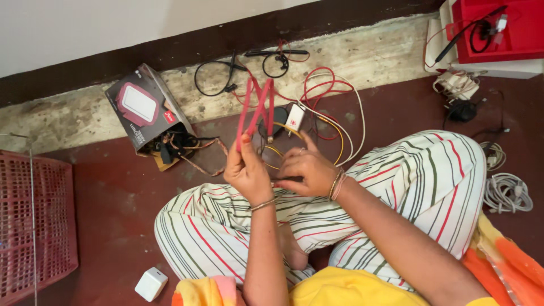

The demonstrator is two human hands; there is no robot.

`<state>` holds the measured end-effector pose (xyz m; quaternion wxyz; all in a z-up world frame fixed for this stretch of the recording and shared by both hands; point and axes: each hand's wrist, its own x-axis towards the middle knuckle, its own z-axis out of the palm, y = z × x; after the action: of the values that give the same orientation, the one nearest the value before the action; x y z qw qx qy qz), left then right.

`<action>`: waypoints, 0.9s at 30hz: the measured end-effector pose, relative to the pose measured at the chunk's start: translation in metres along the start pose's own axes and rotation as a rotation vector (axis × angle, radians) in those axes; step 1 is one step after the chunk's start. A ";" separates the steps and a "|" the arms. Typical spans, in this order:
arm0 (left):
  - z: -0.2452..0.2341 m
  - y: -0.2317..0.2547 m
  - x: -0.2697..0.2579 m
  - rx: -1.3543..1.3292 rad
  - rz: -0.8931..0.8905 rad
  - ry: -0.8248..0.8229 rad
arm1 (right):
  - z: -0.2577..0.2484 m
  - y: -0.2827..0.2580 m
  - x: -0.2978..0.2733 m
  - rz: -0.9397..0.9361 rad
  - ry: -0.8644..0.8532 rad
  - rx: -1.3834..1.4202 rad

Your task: The person wraps wires and cables around different electronic components, including a white power adapter and a black plug, by hand.

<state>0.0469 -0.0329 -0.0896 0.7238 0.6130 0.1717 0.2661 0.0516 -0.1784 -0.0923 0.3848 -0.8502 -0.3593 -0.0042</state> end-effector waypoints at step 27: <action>0.065 0.054 -0.043 0.767 0.652 -0.622 | -0.098 -0.001 -0.026 0.266 0.517 0.161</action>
<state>0.0406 -0.1048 -0.0281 0.3476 0.9013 -0.1621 0.2015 0.0578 -0.2578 -0.0298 0.5268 -0.8274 -0.1338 -0.1416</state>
